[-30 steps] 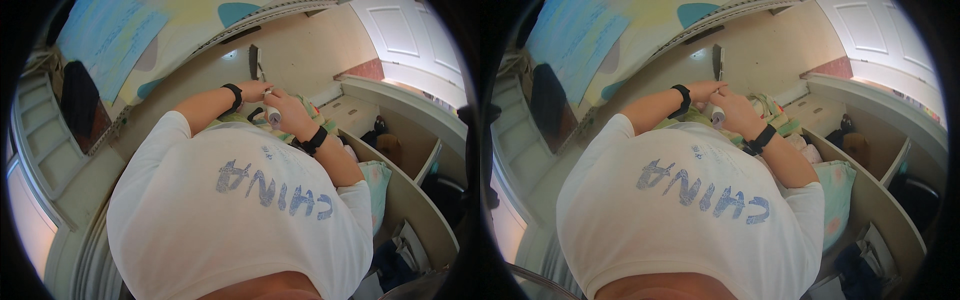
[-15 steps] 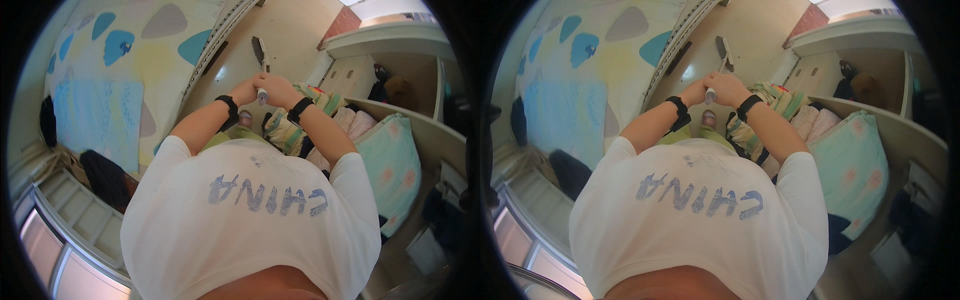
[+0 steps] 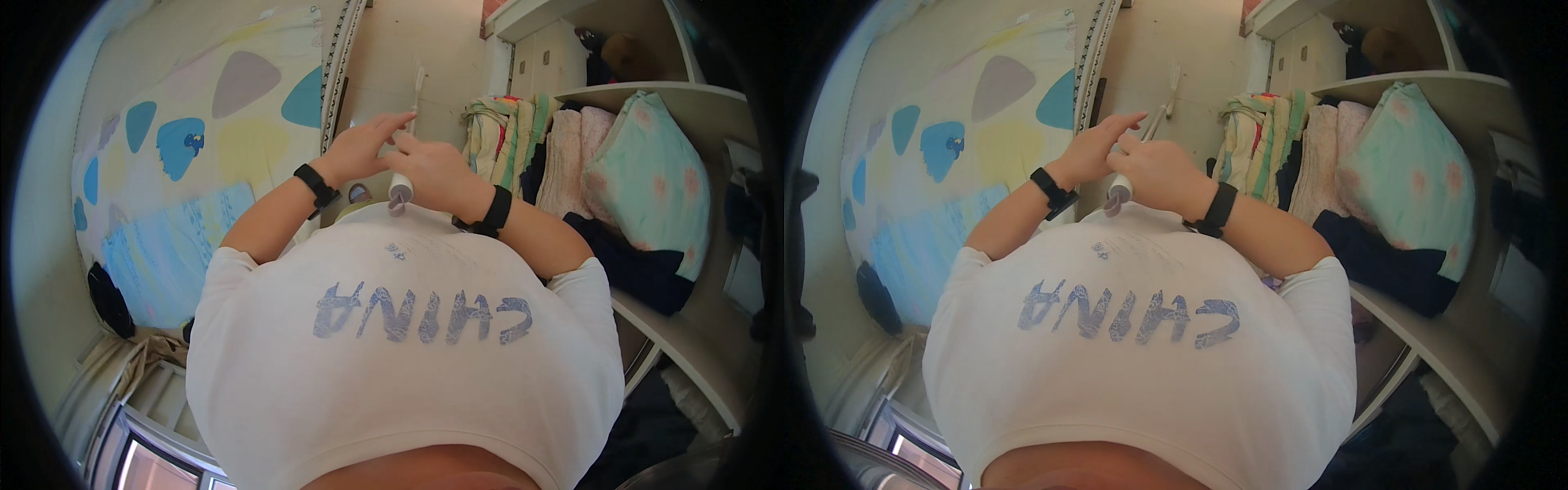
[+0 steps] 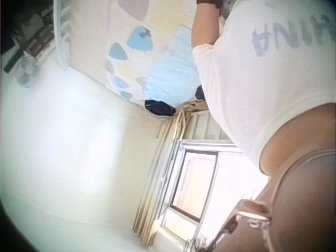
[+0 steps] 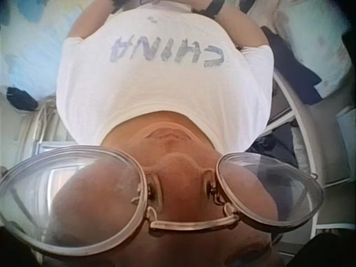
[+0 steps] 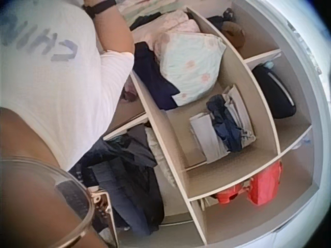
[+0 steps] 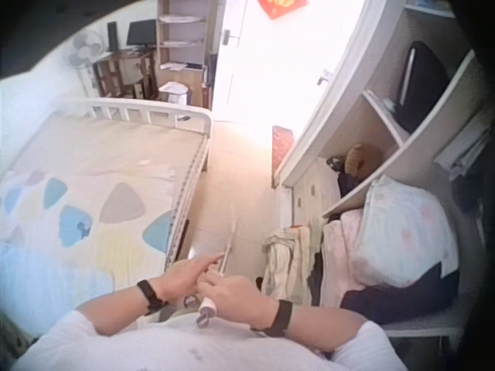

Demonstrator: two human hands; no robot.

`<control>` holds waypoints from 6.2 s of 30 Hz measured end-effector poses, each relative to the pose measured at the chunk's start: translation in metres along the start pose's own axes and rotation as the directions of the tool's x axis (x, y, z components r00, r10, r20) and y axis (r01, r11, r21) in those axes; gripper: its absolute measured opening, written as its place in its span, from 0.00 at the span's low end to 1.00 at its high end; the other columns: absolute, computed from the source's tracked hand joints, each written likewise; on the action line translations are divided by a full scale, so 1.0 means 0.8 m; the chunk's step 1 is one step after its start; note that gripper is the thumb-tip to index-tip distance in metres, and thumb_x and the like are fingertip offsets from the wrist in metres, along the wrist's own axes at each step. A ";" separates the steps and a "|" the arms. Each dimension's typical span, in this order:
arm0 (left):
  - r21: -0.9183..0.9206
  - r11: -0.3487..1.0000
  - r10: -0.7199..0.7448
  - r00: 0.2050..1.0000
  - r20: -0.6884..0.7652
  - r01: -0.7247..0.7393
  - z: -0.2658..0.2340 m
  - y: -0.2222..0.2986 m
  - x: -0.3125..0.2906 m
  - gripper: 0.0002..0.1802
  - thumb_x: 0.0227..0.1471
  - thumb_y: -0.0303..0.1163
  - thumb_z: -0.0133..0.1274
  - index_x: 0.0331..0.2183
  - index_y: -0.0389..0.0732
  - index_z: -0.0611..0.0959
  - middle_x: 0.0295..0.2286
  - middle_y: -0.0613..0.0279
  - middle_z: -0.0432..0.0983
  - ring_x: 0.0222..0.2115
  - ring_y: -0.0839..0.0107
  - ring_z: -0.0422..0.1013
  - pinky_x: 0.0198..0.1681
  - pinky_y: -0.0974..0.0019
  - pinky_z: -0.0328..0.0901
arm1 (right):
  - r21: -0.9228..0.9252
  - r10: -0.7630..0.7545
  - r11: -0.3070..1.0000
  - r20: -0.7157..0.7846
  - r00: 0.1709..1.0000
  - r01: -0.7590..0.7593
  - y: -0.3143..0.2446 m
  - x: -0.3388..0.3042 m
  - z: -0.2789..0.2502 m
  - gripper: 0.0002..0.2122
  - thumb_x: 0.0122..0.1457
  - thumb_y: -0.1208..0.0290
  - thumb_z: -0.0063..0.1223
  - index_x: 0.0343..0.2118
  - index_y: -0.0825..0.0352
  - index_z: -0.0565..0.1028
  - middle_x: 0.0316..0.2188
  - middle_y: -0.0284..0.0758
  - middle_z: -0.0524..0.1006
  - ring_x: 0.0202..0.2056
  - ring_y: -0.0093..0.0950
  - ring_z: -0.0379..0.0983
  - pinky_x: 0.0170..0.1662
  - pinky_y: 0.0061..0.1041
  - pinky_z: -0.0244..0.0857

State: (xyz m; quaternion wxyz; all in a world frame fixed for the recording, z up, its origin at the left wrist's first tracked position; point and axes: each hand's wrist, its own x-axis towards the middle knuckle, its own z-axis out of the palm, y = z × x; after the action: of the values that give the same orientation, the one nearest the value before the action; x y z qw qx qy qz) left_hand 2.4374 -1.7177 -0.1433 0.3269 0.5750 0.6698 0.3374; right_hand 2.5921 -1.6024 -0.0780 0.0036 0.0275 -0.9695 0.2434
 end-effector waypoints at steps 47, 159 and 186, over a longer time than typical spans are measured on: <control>-0.212 0.975 -0.057 0.998 0.022 0.060 -0.213 -0.203 0.664 0.15 0.49 0.32 0.66 0.38 0.36 0.82 0.30 0.63 0.80 0.28 0.77 0.75 0.33 0.72 0.70 | 0.504 0.770 0.629 -0.300 0.563 -0.592 0.639 0.331 -0.041 0.04 0.57 0.72 0.49 0.34 0.64 0.72 0.35 0.44 0.76 0.40 0.47 0.72 0.42 0.43 0.66; -0.365 0.889 -0.341 0.931 -0.129 0.276 -0.286 -0.297 0.533 0.15 0.53 0.26 0.61 0.43 0.35 0.80 0.37 0.60 0.77 0.34 0.78 0.72 0.37 0.73 0.68 | 0.075 0.479 0.870 0.101 0.872 -0.487 0.613 0.463 -0.019 0.06 0.53 0.70 0.53 0.27 0.61 0.82 0.26 0.37 0.81 0.33 0.40 0.80 0.34 0.37 0.74; 0.887 0.444 0.211 0.977 0.037 -0.130 -0.397 -0.281 0.496 0.27 0.52 0.40 0.61 0.53 0.48 0.75 0.45 0.53 0.75 0.41 0.55 0.75 0.39 0.54 0.70 | 0.164 0.648 0.718 0.197 0.735 -0.677 0.556 0.505 0.029 0.07 0.52 0.70 0.56 0.31 0.63 0.82 0.31 0.37 0.83 0.35 0.35 0.82 0.34 0.34 0.74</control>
State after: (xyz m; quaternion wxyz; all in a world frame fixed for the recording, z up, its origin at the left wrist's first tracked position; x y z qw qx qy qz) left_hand 2.0020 -1.3735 -0.1717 -0.0803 0.7112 0.6983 -0.0048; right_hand 2.1643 -1.2429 -0.3001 -0.1477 -0.3064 -0.8791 0.3339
